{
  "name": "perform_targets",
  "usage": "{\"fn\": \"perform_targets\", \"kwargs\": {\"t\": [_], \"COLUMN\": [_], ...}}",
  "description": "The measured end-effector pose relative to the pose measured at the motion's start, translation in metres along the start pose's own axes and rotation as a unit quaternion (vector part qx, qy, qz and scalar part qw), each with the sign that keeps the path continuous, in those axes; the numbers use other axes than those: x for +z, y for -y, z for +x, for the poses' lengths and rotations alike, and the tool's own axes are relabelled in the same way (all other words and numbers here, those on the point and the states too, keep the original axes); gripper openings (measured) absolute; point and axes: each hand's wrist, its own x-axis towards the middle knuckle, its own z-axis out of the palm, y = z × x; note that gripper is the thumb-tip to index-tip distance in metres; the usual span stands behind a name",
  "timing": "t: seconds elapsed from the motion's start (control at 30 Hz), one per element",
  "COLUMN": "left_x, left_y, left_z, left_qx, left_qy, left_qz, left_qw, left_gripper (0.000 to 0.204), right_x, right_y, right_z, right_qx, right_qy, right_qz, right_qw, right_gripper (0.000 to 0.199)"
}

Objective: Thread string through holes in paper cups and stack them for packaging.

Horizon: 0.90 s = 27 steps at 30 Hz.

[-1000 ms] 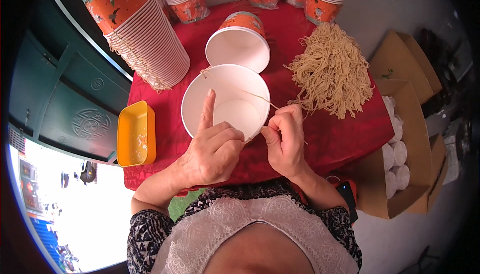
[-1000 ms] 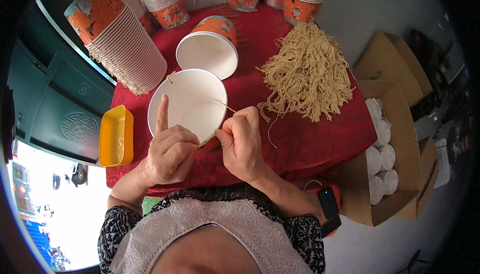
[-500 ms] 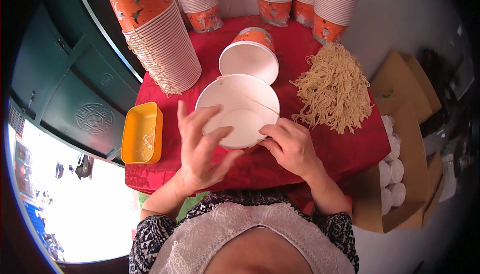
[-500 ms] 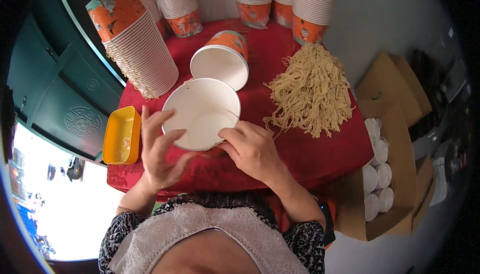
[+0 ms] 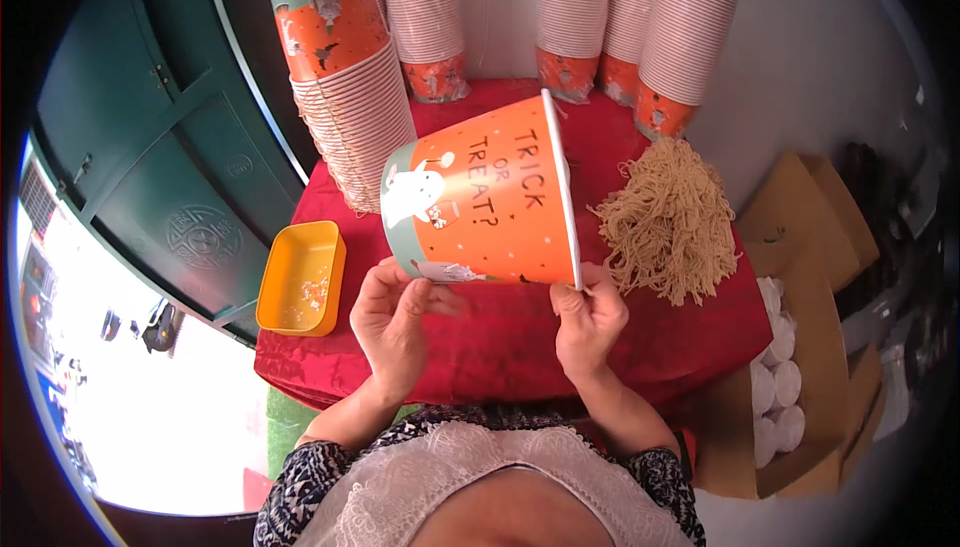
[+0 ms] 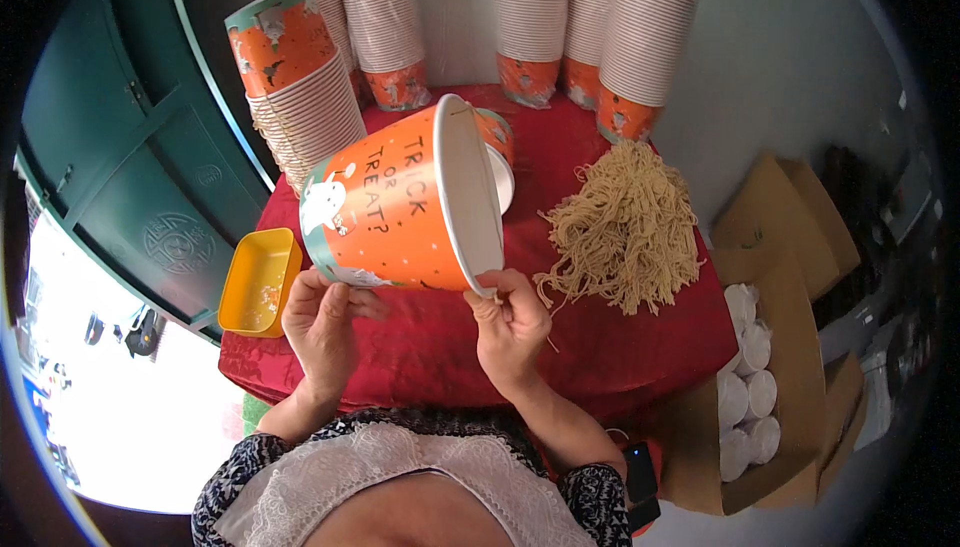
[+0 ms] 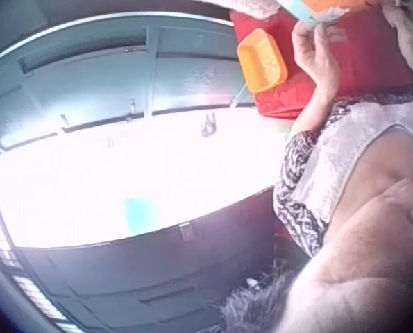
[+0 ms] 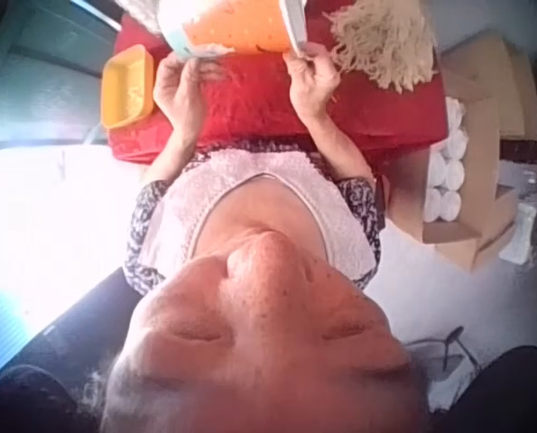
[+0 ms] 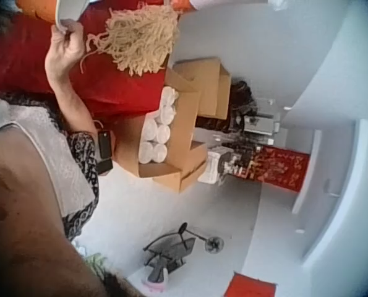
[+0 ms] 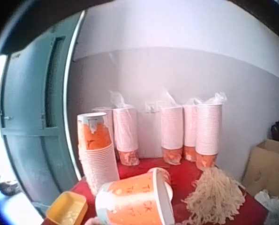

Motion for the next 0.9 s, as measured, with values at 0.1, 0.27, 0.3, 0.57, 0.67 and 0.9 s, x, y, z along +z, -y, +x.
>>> {"fn": "perform_targets", "kwargs": {"t": [0.1,0.27,0.3,0.57,0.67,0.9], "left_x": [-0.014,-0.059,-0.079,-0.173,-0.184,-0.159], "left_y": [-0.008,-0.079,-0.095,-0.202,-0.227,-0.233], "left_z": [0.007,0.043,0.052,0.183,0.250,0.352], "left_qx": [0.063,0.168,0.217,0.338,0.355,0.300], "left_qy": [-0.039,-0.139,-0.143,-0.247,-0.240,-0.189], "left_qz": [0.021,0.261,0.300,0.551,0.582,0.541], "left_qw": [0.997,0.940,0.918,0.722,0.691,0.762], "left_gripper": [0.009,0.004,0.004,0.012,0.020,0.024], "right_x": [0.003,-0.011,-0.023,-0.072,-0.081,-0.087], "right_y": [-0.004,-0.002,-0.007,-0.030,-0.043,-0.051], "right_z": [-0.002,0.011,0.013,0.005,0.000,-0.002], "right_qx": [-0.008,-0.056,-0.058,0.049,0.066,0.061], "right_qy": [0.093,0.102,0.103,0.058,0.031,0.017], "right_qz": [-0.004,-0.091,-0.113,-0.187,-0.186,-0.242], "right_qw": [0.996,0.989,0.987,0.979,0.980,0.968], "right_gripper": [0.021,0.054,0.055,0.020,0.018,0.016]}}
